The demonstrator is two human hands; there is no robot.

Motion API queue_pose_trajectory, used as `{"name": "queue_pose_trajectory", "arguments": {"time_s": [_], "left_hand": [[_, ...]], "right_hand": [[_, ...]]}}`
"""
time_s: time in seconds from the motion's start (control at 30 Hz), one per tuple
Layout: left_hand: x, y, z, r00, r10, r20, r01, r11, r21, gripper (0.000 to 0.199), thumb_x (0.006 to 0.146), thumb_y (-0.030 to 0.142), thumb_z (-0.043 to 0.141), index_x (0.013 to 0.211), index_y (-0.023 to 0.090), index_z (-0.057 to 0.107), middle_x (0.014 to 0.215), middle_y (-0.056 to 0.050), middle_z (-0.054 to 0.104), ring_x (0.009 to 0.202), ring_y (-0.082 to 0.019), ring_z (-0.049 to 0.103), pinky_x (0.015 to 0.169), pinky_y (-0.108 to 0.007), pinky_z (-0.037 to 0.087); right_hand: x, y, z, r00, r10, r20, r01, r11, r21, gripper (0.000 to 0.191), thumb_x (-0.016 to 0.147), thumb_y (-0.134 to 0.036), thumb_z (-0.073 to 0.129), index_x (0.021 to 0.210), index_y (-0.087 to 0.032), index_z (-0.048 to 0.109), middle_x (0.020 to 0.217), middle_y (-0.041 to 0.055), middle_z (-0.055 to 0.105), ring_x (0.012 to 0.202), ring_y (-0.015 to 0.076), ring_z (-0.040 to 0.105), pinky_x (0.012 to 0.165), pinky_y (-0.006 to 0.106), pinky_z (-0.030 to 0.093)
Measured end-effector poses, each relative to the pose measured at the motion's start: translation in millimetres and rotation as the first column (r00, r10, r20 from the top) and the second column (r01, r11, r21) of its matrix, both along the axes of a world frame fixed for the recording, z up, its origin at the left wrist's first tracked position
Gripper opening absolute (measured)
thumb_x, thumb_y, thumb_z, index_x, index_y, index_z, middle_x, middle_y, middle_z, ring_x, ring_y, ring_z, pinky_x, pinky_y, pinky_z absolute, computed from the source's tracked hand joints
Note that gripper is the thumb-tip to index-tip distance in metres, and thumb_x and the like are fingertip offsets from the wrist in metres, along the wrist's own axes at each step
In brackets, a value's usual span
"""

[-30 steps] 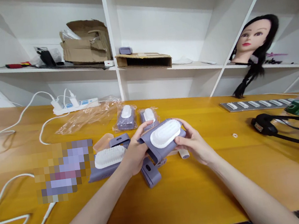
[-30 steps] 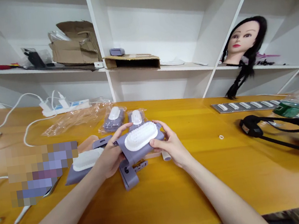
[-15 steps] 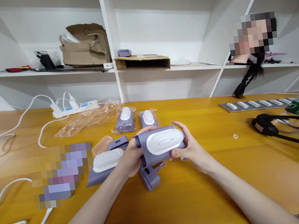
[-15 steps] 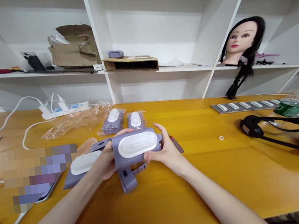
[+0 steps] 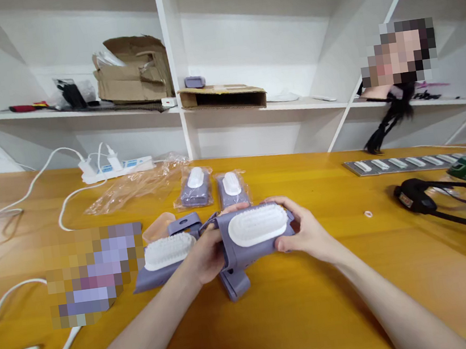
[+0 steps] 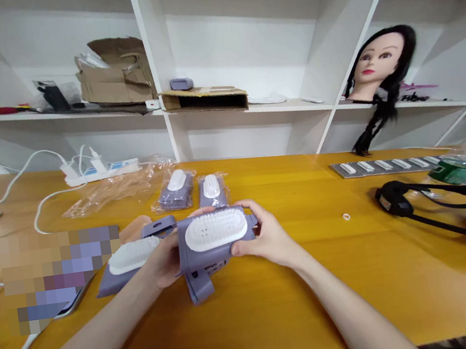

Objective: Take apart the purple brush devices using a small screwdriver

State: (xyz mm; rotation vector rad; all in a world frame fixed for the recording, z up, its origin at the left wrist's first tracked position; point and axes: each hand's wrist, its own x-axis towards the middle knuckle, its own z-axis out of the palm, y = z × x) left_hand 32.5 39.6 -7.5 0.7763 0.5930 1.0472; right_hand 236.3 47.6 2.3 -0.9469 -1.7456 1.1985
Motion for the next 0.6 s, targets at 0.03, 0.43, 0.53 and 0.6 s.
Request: {"name": "queue_pose_trajectory", "arguments": {"time_s": [0.03,0.43,0.53,0.6], "left_hand": [[1,0,1.7,1.000,-0.001,0.010,0.001,1.000,-0.005,0.040,0.065,0.019,0.066,0.105,0.022,0.063,0.106,-0.005,0.069,0.094,-0.022,0.063,0.078,-0.028,0.049],[-5,-5,-17.6,0.996,0.091,0.009,-0.092,0.985,0.147,0.048,0.062,0.008,0.068,0.107,0.025,0.065,0.120,-0.004,0.063,0.110,-0.025,0.057,0.086,-0.030,0.047],[-7,-8,-17.1,0.998,0.068,-0.015,-0.063,0.974,0.218,0.040,0.063,0.012,0.069,0.101,0.023,0.068,0.124,-0.007,0.060,0.118,-0.029,0.051,0.091,-0.034,0.044],[-6,-11,-14.8,0.998,0.056,-0.036,-0.045,0.969,0.245,0.034,0.064,0.014,0.069,0.098,0.022,0.069,0.126,-0.007,0.059,0.119,-0.030,0.049,0.092,-0.035,0.043]], "right_hand": [[1,1,-1.6,1.000,-0.003,-0.009,0.003,1.000,-0.005,0.071,0.055,-0.038,0.081,0.116,-0.025,0.048,0.107,0.0042,0.055,0.085,0.0193,0.056,0.065,0.026,0.046],[-8,8,-17.4,0.983,0.180,0.040,-0.185,0.970,0.160,0.086,0.051,-0.043,0.083,0.127,-0.029,0.044,0.132,0.0072,0.049,0.118,0.0273,0.049,0.100,0.042,0.037],[-9,4,-23.7,0.980,0.161,0.121,-0.189,0.940,0.283,0.099,0.048,-0.049,0.082,0.134,-0.029,0.037,0.137,0.0109,0.044,0.124,0.0311,0.044,0.103,0.050,0.032],[-8,-1,-26.1,0.983,0.121,0.138,-0.164,0.916,0.366,0.101,0.048,-0.051,0.081,0.135,-0.030,0.035,0.137,0.0113,0.045,0.123,0.0318,0.044,0.102,0.051,0.033]]}}
